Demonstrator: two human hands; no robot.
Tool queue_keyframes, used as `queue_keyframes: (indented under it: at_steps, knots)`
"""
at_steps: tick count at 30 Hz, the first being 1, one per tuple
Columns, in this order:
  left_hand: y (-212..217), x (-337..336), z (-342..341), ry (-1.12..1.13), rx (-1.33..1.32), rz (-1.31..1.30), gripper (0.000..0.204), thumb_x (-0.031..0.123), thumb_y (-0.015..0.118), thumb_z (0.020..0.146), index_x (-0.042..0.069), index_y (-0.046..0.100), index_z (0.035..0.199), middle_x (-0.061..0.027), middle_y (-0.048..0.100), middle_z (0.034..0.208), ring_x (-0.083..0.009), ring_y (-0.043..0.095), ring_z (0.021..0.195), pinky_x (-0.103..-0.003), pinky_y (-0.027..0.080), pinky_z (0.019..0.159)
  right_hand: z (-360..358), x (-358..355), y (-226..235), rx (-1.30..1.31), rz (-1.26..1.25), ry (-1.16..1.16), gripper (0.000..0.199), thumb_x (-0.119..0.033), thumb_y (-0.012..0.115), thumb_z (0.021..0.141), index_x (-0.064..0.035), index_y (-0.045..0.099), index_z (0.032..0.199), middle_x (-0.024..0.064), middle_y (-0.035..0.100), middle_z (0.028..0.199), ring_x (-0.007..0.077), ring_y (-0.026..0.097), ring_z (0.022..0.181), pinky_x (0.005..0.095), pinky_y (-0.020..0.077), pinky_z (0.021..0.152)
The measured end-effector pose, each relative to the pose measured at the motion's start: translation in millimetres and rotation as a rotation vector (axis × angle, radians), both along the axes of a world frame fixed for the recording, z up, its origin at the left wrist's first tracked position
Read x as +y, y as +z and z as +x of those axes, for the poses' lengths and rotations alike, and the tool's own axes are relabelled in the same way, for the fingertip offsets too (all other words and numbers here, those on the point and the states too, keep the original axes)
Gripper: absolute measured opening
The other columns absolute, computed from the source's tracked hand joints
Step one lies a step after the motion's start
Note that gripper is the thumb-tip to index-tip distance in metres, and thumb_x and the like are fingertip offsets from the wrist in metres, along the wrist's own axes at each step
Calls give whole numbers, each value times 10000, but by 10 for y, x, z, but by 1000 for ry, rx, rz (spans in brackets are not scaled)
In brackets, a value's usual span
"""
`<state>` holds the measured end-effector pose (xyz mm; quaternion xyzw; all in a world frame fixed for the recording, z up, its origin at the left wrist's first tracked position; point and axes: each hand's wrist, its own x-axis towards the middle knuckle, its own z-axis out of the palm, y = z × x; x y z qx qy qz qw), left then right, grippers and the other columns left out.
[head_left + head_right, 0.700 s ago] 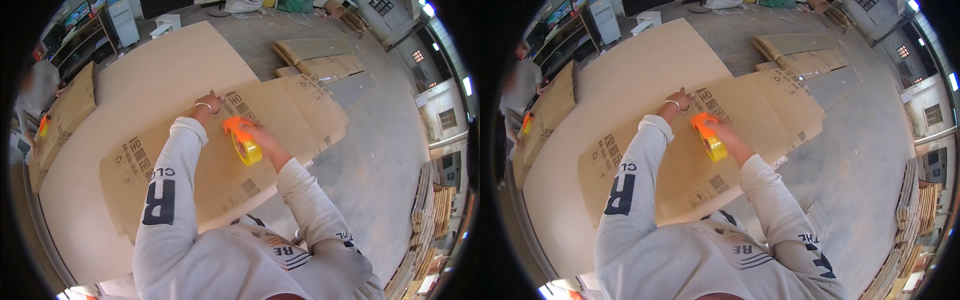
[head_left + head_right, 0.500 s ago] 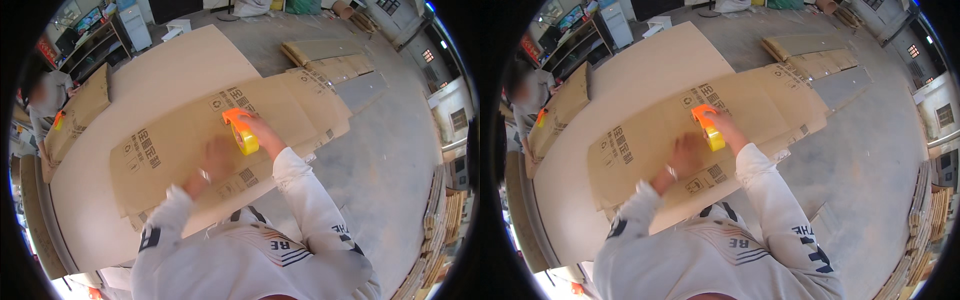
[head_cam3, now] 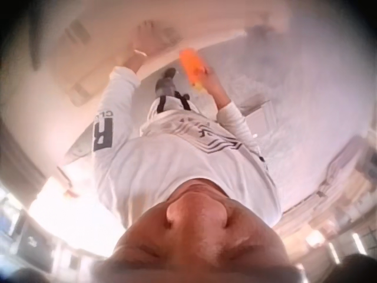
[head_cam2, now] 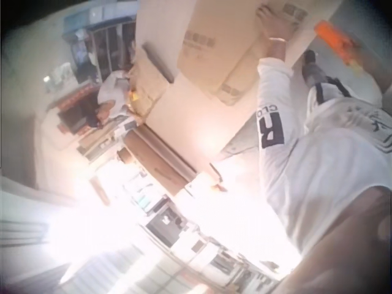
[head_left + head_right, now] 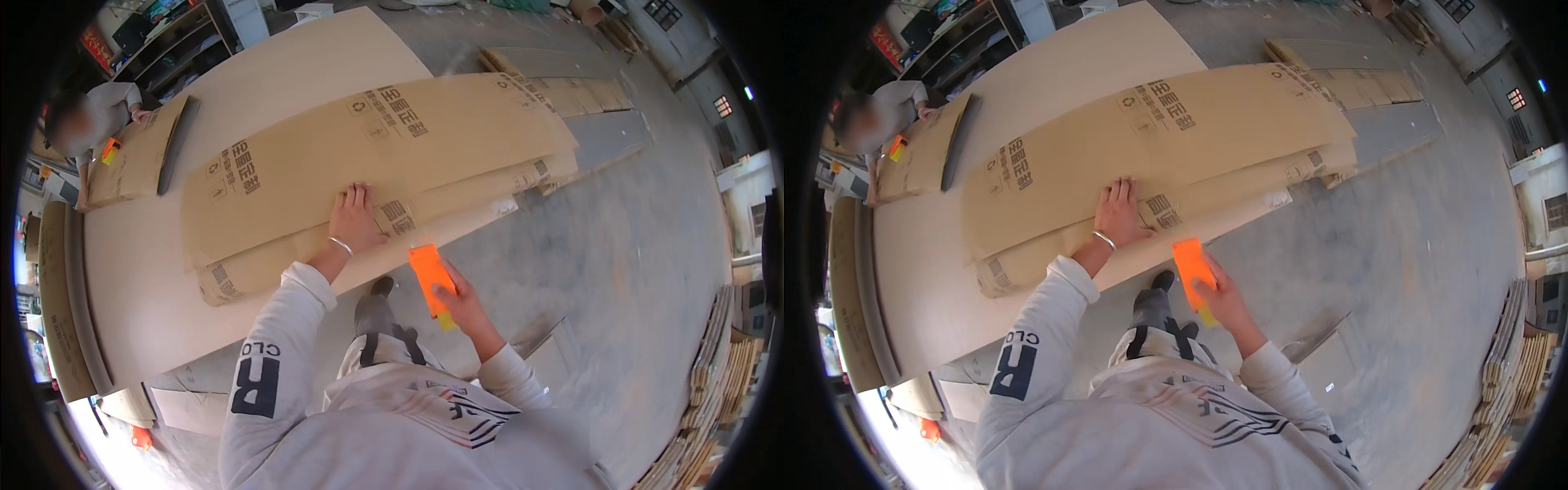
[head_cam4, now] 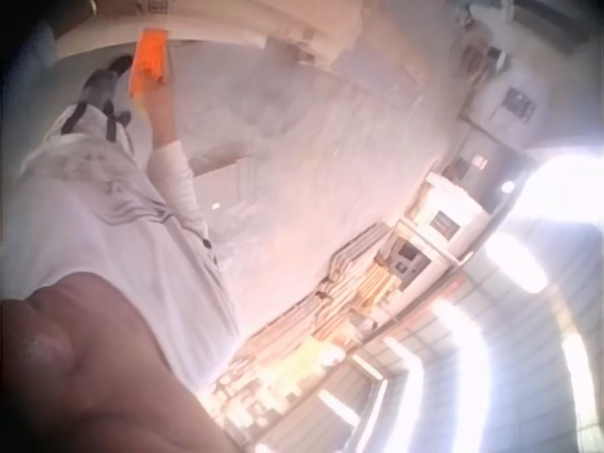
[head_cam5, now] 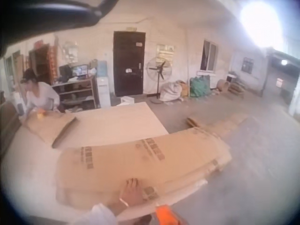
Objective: The person uses a handheld tape dispenser to seal a large cardboard box on a work table. They apply tape along the seams, fold the flaps, and move the sealed box aside. The person then handles a large roll of cardboard and several flat wooden panels, placing them on the floor.
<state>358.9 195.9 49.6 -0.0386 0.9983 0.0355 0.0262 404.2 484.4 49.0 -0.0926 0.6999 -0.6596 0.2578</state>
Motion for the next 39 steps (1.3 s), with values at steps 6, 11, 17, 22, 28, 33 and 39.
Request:
queue_keyframes:
  at_steps: [6,11,17,22,28,33,39]
  knots:
    - [70,78,-37,-140,-98,-63,984,532,781,764,166,343,1566,-205,330,1583,-369,233,1510,-634,159,1201,-199,-34,-186,-199,27,25,601,-131,650,966,-36,426,1516,132,637,1302,214,661,1052,347,558,846]
    - [-291,256,-293,-313,27,76,768,451,664,897,228,358,1565,-117,253,1653,-361,162,1542,-770,78,1137,-703,-551,-684,-63,186,-30,505,-206,659,922,-25,562,1384,184,711,1120,285,691,1004,380,542,859]
    - [-355,571,-235,-126,66,-44,785,425,651,899,152,341,1567,-102,273,1648,-388,175,1535,-785,119,1117,-659,-548,-454,-149,172,21,374,-189,630,903,-43,649,1247,163,712,1017,261,697,875,378,552,765]
    - [-537,821,-234,-19,121,-110,795,363,673,869,90,356,1545,-126,310,1621,-403,221,1512,-739,194,1127,-153,416,-74,-448,75,-116,550,-158,677,902,-17,519,1410,117,664,1103,204,678,844,329,565,723]
    - [-303,734,327,297,187,1200,448,241,669,895,39,598,1289,-150,635,1263,-311,567,1210,-460,423,1058,-354,809,304,-72,-229,306,697,-213,743,868,33,461,1457,105,613,1292,180,605,1152,318,510,943]
    - [134,569,1123,739,-193,2335,244,264,614,994,26,664,1005,-88,687,937,-231,662,930,-388,521,880,-782,263,565,-161,-181,723,780,-259,788,832,49,452,1464,121,588,1375,202,572,1242,351,455,1044]
    - [442,184,1299,849,-32,2293,395,364,544,1046,25,626,1231,-84,669,1151,-227,647,1019,-418,529,877,-1412,-696,620,-119,-93,1129,811,-281,806,825,27,446,1483,149,586,1392,218,564,1267,369,430,1080]
